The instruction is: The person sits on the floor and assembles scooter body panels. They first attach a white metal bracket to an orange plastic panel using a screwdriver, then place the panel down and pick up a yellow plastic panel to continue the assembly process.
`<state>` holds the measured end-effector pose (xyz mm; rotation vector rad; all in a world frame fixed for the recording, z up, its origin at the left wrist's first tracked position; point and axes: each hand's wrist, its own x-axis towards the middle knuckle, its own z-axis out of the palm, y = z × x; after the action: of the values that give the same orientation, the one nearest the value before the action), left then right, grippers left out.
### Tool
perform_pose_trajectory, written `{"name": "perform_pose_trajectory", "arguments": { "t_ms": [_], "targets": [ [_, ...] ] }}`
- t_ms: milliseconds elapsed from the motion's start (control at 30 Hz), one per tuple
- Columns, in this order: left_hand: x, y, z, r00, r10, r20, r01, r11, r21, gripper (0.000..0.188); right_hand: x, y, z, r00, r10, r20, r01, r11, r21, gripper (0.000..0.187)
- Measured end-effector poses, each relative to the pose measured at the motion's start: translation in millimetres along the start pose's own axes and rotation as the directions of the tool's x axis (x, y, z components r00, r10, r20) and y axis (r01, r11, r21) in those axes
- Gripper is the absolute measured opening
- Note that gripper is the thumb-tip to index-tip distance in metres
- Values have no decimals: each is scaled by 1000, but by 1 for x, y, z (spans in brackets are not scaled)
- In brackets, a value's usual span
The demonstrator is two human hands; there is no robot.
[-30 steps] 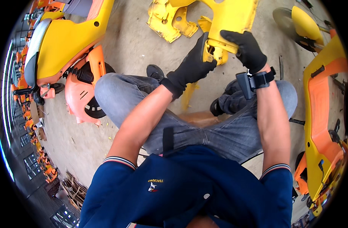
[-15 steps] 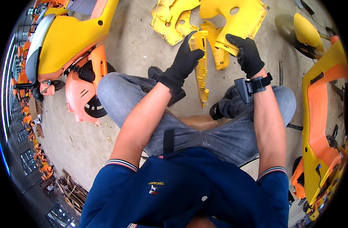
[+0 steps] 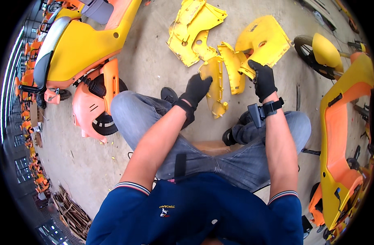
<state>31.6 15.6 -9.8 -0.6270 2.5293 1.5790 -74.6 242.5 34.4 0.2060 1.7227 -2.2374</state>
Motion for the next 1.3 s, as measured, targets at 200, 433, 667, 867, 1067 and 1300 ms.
{"name": "perform_pose_trajectory", "arguments": {
  "t_ms": [200,433,667,867,1067,1300],
  "targets": [
    [-12,14,2,982,-152,115,139,983,120,42,10,17,-12,996,-76,-48,66,983,-174,22],
    [-13,17,0,927,-328,184,313,944,103,38,9,31,-12,990,-140,34,135,825,-549,29],
    [-2,-8,1,947,-321,24,316,914,-255,36,-10,23,10,980,-105,170,200,525,-827,37],
    [-3,0,1,923,-384,31,378,886,-270,33,-17,10,31,967,-120,224,255,443,-860,38],
    [-6,0,-4,905,-419,74,424,876,-229,31,4,35,48,938,-109,330,347,254,-903,39],
    [-10,-1,-6,885,-447,128,465,864,-195,31,5,63,67,915,-54,399,403,141,-904,29]
  ]
}}
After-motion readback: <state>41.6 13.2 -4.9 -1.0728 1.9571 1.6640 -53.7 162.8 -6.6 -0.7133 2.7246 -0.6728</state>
